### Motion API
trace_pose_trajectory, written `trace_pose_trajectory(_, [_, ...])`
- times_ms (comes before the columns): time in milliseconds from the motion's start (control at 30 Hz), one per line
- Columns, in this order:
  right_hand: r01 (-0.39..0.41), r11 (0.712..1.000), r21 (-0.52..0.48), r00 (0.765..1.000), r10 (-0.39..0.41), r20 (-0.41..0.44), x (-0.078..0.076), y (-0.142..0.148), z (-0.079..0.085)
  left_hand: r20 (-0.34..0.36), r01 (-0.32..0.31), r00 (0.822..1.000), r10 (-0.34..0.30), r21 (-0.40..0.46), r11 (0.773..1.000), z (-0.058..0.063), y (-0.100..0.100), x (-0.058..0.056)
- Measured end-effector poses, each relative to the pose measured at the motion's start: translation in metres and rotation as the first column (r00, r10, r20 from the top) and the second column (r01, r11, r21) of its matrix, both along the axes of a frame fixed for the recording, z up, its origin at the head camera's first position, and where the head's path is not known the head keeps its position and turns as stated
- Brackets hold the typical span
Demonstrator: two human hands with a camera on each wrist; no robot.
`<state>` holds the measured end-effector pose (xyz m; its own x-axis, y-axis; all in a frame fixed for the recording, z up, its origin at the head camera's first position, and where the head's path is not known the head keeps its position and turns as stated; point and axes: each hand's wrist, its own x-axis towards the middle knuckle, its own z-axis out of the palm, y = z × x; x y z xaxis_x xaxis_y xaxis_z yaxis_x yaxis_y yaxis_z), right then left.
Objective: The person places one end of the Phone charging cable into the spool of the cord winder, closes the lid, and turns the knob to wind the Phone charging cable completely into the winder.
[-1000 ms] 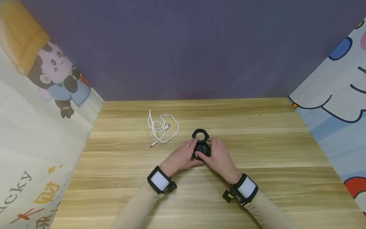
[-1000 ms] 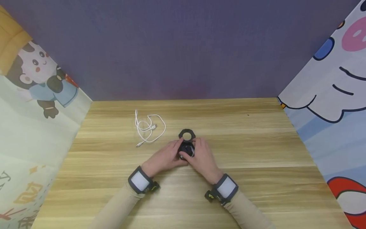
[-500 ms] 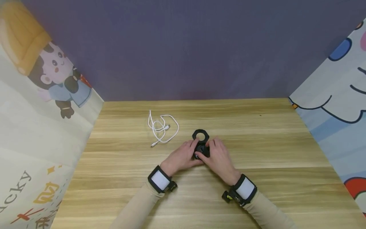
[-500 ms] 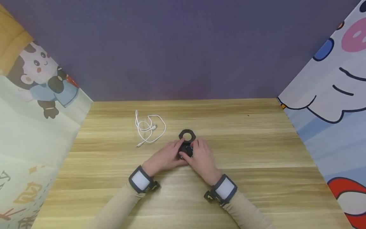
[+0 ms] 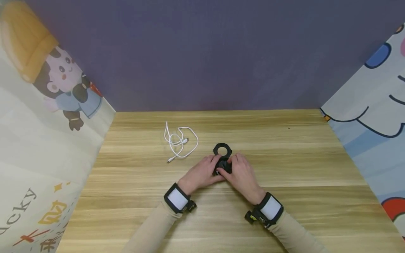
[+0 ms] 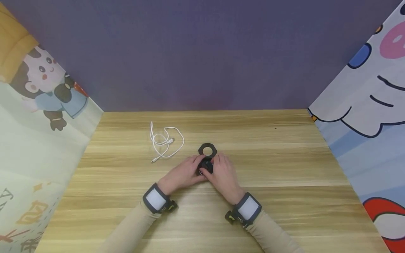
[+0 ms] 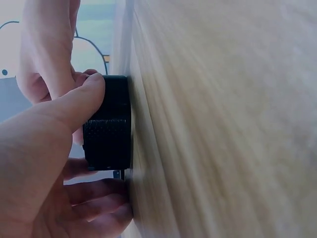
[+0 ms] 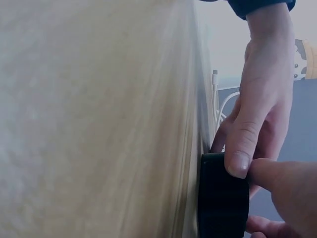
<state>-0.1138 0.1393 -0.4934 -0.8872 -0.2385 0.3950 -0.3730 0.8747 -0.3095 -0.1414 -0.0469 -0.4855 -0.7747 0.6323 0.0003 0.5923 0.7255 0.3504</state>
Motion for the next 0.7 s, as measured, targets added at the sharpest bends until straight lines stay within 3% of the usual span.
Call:
trace_pose_trajectory(267, [-0.017,1.0,-0.019,0.997,0.019,0.07,-0.001,0.001,0.005,0.01,-0.005,1.0,0.005,0.026,1.0,0.001,-0.001,0.0])
trace_pose_trajectory(700, [-0.113,0.993,-0.038,0.977,0.118,0.179,-0.007,0.007,0.015,0.009,-0.006,1.0,0.006,0.052,0.999,0.0,-0.002,-0.002])
